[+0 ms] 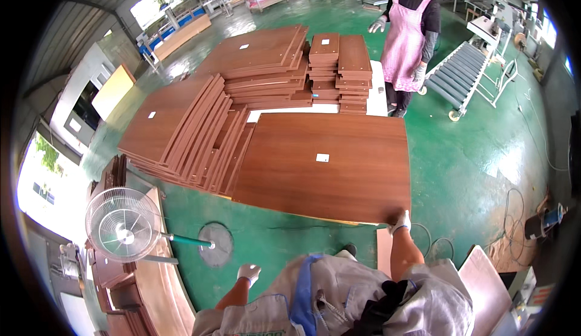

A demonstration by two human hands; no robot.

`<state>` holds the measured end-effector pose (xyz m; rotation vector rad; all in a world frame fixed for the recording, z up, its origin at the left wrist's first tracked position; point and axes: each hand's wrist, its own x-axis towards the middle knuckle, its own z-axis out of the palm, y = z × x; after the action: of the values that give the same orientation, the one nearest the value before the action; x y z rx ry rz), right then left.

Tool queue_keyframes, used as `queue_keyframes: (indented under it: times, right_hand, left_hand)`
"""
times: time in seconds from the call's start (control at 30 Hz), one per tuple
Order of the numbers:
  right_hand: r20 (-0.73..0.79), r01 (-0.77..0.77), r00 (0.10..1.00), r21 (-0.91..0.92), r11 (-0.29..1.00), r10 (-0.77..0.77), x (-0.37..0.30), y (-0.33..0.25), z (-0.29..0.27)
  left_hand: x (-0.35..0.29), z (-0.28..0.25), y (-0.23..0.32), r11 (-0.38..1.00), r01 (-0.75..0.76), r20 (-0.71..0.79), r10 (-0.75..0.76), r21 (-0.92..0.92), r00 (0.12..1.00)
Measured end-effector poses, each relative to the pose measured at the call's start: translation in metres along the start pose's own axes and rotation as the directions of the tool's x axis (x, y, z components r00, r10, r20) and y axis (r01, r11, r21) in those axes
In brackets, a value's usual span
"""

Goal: The person colors the edges of wooden panels using markers and subsequently cleans the panels using an air compressor tool. The person moves the panels between worktables and a stack throughout the process.

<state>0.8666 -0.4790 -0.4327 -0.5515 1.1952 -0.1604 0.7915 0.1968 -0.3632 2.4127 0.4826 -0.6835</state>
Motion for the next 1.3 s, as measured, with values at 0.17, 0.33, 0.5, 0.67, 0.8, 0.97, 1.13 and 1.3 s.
queue_keyframes:
  times: [0.17,0.33,0.5,0.67,0.8,0.97,1.13,1.3]
  right_hand:
    - [-0.144,0.056,0.989,0.252,0.966,-0.019,-0.004,-0.003,-0.008]
    - [-0.053,0.113,0.993,0.181,0.977,-0.105,-0.098,-0.009,-0.03]
    - [-0.204,0.313,0.936,0.121,0.942,-0.285,-0.176,-0.061,-0.069]
    - [-0.276,0.698,0.633,-0.2,0.687,-0.724,-0.354,-0.161,-0.01]
    - [0.011,0.931,0.363,-0.042,0.363,-0.932,-0.374,-0.245,0.068]
    - [0.03,0.946,0.292,0.141,0.293,-0.956,-0.34,-0.341,0.11]
    - [-0.029,0.955,0.282,0.109,0.277,-0.959,-0.319,-0.363,0.101]
    - [0.039,0.961,0.271,0.036,0.273,-0.962,-0.326,-0.347,0.117]
  left_hand:
    - [-0.018,-0.012,0.183,0.86,-0.242,0.022,0.26,0.449,0.965]
    - [0.014,-0.011,0.28,0.303,-0.55,0.103,0.802,0.778,0.588]
    - [0.024,-0.006,0.326,-0.017,-0.615,0.293,0.889,0.788,0.352]
    - [-0.089,-0.155,0.449,-0.053,-0.745,0.295,0.935,0.665,0.196]
    - [-0.098,-0.268,0.545,0.104,-0.729,0.119,0.962,0.677,0.247]
    - [-0.015,-0.268,0.662,0.143,-0.614,-0.2,0.979,0.777,-0.025]
    - [0.029,-0.27,0.709,0.224,-0.608,-0.267,0.963,0.762,0.02]
    - [0.042,-0.266,0.727,0.329,-0.631,-0.343,0.934,0.703,0.105]
